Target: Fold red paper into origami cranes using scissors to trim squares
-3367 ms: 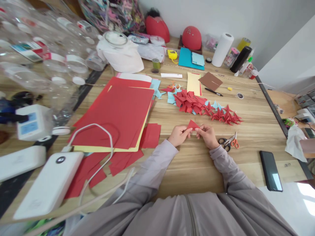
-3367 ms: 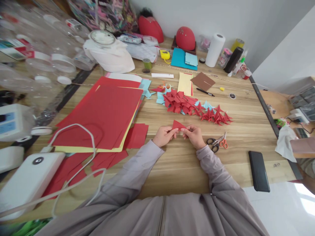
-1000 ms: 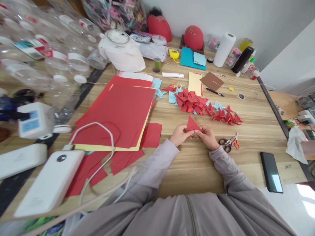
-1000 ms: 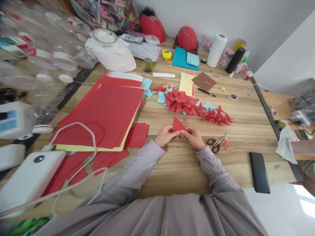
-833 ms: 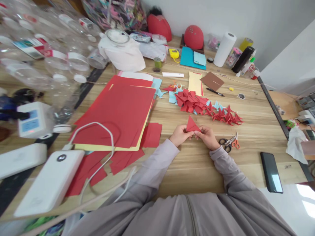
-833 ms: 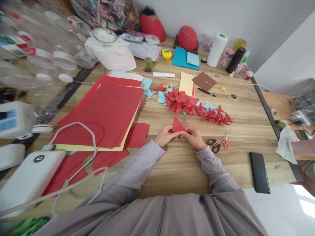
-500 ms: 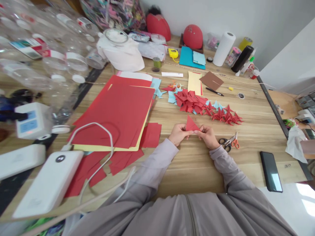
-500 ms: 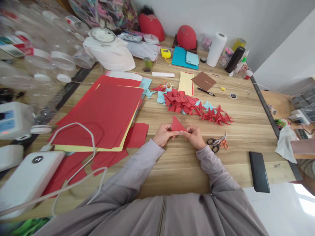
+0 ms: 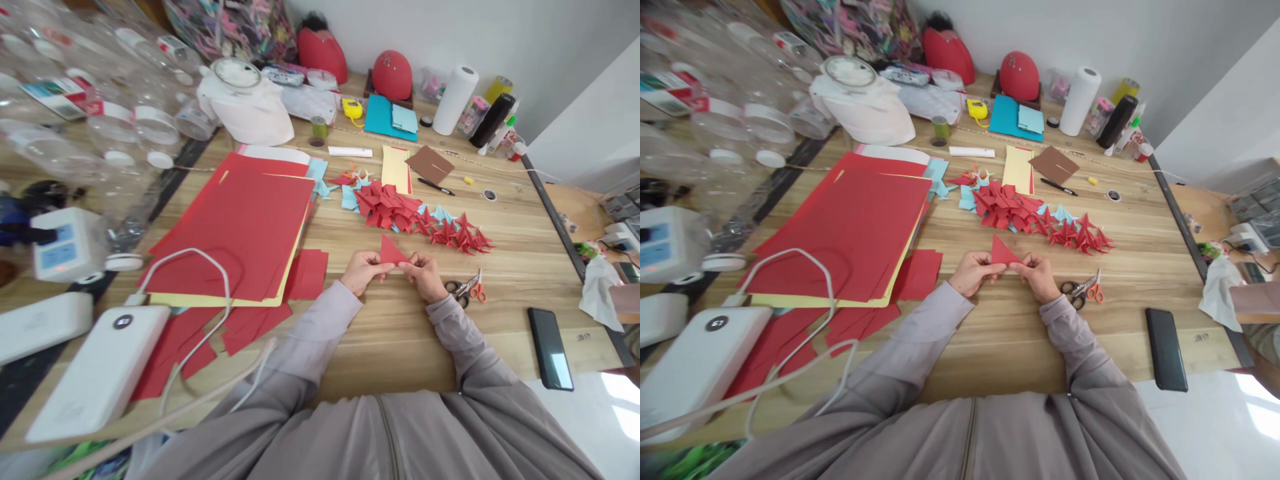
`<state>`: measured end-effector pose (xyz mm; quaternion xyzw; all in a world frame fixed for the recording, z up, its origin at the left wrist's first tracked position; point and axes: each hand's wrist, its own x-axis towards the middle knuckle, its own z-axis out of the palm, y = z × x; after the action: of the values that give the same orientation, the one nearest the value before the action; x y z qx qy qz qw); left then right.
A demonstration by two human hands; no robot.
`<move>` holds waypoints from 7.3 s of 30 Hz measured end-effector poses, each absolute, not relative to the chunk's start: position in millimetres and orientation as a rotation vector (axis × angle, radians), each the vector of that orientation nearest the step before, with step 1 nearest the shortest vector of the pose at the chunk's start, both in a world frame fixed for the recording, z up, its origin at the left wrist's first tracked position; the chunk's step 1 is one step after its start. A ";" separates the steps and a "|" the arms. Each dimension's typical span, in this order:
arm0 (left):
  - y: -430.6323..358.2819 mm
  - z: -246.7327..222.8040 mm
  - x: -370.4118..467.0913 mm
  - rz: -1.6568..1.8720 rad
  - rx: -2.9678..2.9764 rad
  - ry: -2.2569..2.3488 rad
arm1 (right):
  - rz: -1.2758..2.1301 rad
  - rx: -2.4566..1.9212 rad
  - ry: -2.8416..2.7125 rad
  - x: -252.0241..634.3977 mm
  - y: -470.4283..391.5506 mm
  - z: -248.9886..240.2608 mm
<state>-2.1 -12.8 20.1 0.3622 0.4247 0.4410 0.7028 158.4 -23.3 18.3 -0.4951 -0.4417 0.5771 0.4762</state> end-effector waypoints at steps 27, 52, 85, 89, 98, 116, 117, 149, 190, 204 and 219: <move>-17.6 20.8 -1.0 0.926 1.072 0.938 | 1.574 -1.190 -1.285 160.2 -23.3 27.4; -7.8 18.3 -12.9 1.094 0.802 0.988 | 1.430 -1.090 -0.862 165.3 -16.0 20.4; -13.6 21.3 -7.1 0.973 1.248 1.002 | 1.424 -1.130 -1.287 157.4 -25.9 20.7; -11.4 17.7 -7.1 1.108 1.114 1.062 | 1.395 -1.148 -1.201 160.3 -25.9 20.5; -11.4 16.0 -7.0 1.099 1.109 0.988 | 1.460 -1.154 -1.182 163.2 -25.5 19.8; -12.7 16.3 -8.9 0.816 1.343 0.843 | 1.518 -1.129 -1.289 163.2 -23.4 22.0; -12.8 16.6 -8.8 0.811 1.351 0.843 | 1.520 -1.127 -1.272 163.0 -23.5 22.0; -12.4 18.4 -9.7 0.881 1.487 0.900 | 1.503 -1.150 -1.347 163.9 -23.5 21.1; -11.6 18.6 -8.6 0.997 1.140 0.974 | 1.485 -1.167 -1.279 160.7 -25.4 21.6; -13.2 17.2 -7.4 1.086 1.322 1.018 | 1.421 -1.157 -1.588 161.7 -28.6 18.5; -12.4 19.6 -10.9 0.992 1.368 0.936 | 1.367 -1.208 -1.168 164.5 -23.1 14.8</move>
<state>-10.9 -12.4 19.6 0.5827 0.3984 0.4222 0.5687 164.5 -23.1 14.8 -0.4924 -0.4764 0.5576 0.4686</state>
